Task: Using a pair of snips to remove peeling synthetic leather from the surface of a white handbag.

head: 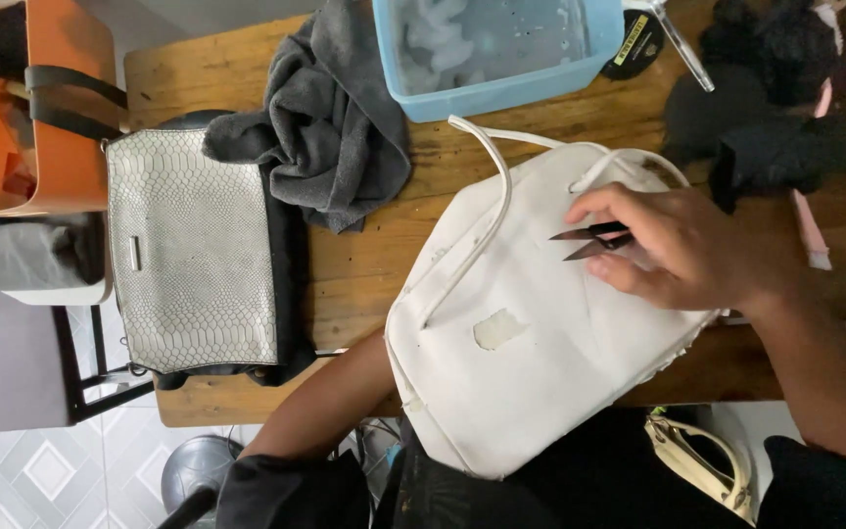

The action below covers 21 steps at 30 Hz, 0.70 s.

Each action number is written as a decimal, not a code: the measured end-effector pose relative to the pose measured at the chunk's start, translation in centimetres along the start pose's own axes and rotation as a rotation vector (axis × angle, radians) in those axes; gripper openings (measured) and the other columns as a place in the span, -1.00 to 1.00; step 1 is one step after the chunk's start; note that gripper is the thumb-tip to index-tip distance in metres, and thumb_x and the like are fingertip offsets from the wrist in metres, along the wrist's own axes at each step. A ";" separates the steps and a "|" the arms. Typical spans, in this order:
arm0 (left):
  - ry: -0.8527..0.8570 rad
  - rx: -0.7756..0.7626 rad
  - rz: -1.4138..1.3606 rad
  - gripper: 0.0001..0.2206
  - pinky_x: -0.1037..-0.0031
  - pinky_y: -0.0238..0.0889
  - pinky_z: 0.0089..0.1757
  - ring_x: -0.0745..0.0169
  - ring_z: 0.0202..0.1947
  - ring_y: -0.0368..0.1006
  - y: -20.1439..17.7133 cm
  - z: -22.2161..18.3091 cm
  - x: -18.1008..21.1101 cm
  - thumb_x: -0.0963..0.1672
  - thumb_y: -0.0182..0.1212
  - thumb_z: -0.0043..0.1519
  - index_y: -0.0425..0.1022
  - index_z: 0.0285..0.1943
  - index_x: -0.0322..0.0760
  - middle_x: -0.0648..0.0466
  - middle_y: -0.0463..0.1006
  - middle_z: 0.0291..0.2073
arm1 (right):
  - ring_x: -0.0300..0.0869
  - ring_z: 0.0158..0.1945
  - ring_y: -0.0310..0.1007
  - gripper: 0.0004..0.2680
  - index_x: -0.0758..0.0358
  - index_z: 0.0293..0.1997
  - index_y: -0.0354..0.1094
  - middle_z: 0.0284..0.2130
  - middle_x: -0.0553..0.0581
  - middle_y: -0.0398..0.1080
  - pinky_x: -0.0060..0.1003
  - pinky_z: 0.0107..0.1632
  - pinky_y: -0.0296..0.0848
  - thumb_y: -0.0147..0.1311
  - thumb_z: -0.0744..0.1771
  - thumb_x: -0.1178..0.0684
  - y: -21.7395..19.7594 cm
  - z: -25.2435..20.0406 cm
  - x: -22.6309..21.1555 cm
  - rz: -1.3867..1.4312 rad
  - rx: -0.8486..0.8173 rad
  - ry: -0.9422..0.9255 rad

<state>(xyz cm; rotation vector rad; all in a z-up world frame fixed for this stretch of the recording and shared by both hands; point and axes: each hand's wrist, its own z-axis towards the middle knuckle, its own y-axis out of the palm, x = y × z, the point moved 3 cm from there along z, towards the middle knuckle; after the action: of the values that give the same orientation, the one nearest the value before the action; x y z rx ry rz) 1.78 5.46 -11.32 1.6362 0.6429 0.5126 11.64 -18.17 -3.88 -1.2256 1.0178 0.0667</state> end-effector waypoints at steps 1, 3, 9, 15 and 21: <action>0.001 0.001 -0.023 -0.02 -0.02 0.08 0.35 -0.30 0.33 0.31 -0.2 -0.2 0.1 0.40 -0.01 0.12 0.30 0.45 -0.36 -0.28 0.37 0.33 | -0.14 -0.28 0.61 -0.69 0.17 0.11 0.30 -0.23 0.07 0.55 -0.24 -0.28 0.53 0.00 0.32 -0.14 0.2 -0.8 0.5 -0.014 -0.009 0.100; -0.003 -0.010 -0.056 -0.01 -0.02 0.09 0.35 -0.31 0.33 0.31 -0.6 0.0 0.8 0.41 -0.01 0.12 0.30 0.45 -0.37 -0.29 0.37 0.33 | -0.19 -0.46 0.59 -0.66 0.15 0.15 0.27 -0.36 0.04 0.56 -0.26 -0.44 0.51 -0.03 0.31 -0.15 0.6 -2.4 0.9 -0.037 -0.007 0.200; -0.031 -0.025 -0.181 0.01 -0.05 0.10 0.35 -0.33 0.32 0.32 -2.6 -0.3 1.9 0.42 -0.01 0.13 0.30 0.46 -0.40 -0.31 0.37 0.33 | 0.03 -0.07 0.64 -0.57 0.19 0.21 0.27 0.09 0.15 0.50 -0.13 -0.13 0.60 -0.16 0.31 -0.25 2.6 -5.7 -0.4 -0.016 0.143 0.307; -0.112 -0.190 0.302 0.21 -0.09 -0.07 0.41 -0.25 0.48 0.08 -12.7 -2.6 2.1 0.44 0.01 -0.10 -0.03 0.62 -0.32 -0.21 0.13 0.50 | -0.17 -0.24 0.50 -0.68 0.33 0.20 0.22 -0.17 0.16 0.47 -0.27 -0.15 0.41 -0.17 0.37 -0.03 2.3 -7.0 1.4 0.128 0.261 0.415; -0.038 0.213 0.184 -0.59 0.25 0.48 -0.44 -0.12 -0.47 0.57 -5.8 1.7 5.4 -0.12 0.15 0.04 0.51 -0.14 -0.74 -0.31 0.62 -0.40 | -0.15 -0.14 0.60 -0.61 0.28 0.25 0.20 -0.08 0.23 0.39 -0.31 -0.14 0.61 0.17 0.30 0.05 2.6 -6.1 -1.0 0.053 0.219 0.079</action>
<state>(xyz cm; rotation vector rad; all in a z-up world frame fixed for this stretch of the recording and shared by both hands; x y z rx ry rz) 6.20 8.42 -17.45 1.9133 0.5352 0.5594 5.96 -21.50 -5.01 -1.0088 1.0958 -0.0510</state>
